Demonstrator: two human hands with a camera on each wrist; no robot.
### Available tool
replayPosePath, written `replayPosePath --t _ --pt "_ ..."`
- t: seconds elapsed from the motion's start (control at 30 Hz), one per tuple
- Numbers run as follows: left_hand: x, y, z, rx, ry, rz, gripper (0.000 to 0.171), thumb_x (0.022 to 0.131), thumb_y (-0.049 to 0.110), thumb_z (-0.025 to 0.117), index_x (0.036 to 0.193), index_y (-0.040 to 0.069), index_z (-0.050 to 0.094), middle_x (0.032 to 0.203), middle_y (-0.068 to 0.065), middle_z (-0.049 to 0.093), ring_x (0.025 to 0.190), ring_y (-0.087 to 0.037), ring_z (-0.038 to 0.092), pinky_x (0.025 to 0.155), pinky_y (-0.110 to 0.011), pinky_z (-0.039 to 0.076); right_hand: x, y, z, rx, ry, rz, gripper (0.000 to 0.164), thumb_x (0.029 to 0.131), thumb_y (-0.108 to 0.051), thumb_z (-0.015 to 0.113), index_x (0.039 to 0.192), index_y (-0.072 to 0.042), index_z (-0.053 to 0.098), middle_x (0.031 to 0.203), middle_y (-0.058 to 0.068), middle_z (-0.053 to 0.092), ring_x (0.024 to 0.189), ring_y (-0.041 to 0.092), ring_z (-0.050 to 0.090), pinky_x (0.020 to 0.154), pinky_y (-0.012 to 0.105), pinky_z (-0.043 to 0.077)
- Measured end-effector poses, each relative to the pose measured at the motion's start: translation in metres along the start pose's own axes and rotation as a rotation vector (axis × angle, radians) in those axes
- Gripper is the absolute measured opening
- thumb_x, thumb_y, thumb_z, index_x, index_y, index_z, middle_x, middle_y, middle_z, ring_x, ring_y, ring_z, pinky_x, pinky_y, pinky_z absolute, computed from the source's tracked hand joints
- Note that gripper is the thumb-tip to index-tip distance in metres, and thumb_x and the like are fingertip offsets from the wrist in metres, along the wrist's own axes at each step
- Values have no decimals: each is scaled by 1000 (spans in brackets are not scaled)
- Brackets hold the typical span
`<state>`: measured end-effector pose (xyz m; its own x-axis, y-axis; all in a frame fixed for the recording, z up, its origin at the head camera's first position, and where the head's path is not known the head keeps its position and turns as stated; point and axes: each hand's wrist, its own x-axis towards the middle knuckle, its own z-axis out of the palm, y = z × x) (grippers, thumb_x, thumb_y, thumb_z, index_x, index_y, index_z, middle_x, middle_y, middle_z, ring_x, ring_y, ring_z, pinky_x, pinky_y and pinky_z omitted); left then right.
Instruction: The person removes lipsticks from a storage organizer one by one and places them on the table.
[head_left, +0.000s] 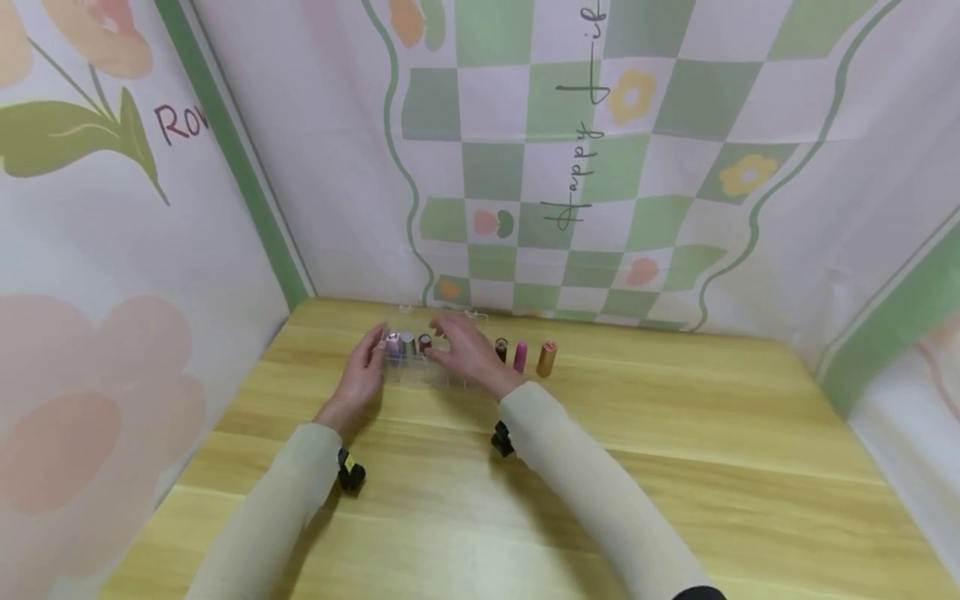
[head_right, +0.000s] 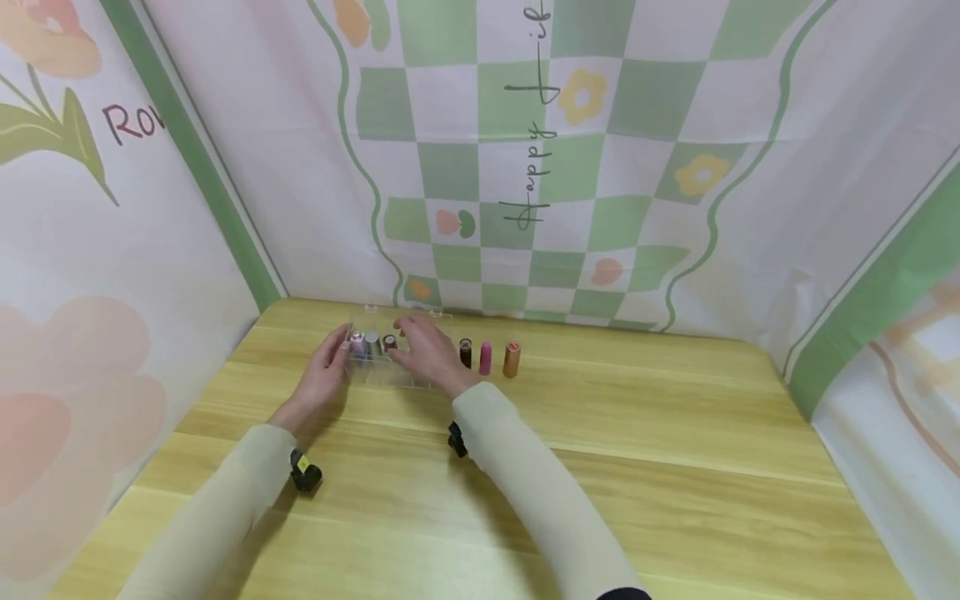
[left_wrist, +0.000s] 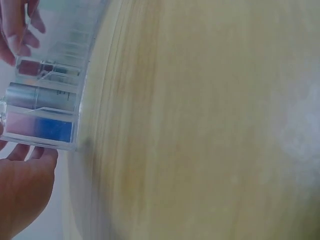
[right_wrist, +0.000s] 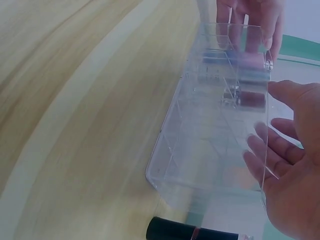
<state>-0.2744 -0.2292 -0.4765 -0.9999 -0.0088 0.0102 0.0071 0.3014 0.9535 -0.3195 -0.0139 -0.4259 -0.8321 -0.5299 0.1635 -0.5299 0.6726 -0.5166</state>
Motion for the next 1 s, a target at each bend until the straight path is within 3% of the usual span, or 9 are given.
replayPosePath --t 0.3,0.6,1.0 --pt "2 -1 0 -28 4 4 52 113 32 34 163 23 25 169 -9 25 152 -30 29 125 -48 26 5 -1 9 -93 -2 45 47 98 -32 71 137 -9 59 129 6 63 115 22 61 96 38 56" --pt "3 0 1 -18 4 -3 52 113 35 33 163 25 25 169 -8 24 152 -30 28 125 -48 26 2 0 18 -187 88 22 37 98 -35 70 127 -12 66 122 4 66 108 19 63 90 35 57" --pt "0 0 -1 0 5 27 52 113 31 33 163 19 24 168 -10 25 154 -31 25 126 -49 23 2 -1 23 -183 128 44 29 97 -36 71 117 -15 69 113 0 67 99 17 62 82 33 56"
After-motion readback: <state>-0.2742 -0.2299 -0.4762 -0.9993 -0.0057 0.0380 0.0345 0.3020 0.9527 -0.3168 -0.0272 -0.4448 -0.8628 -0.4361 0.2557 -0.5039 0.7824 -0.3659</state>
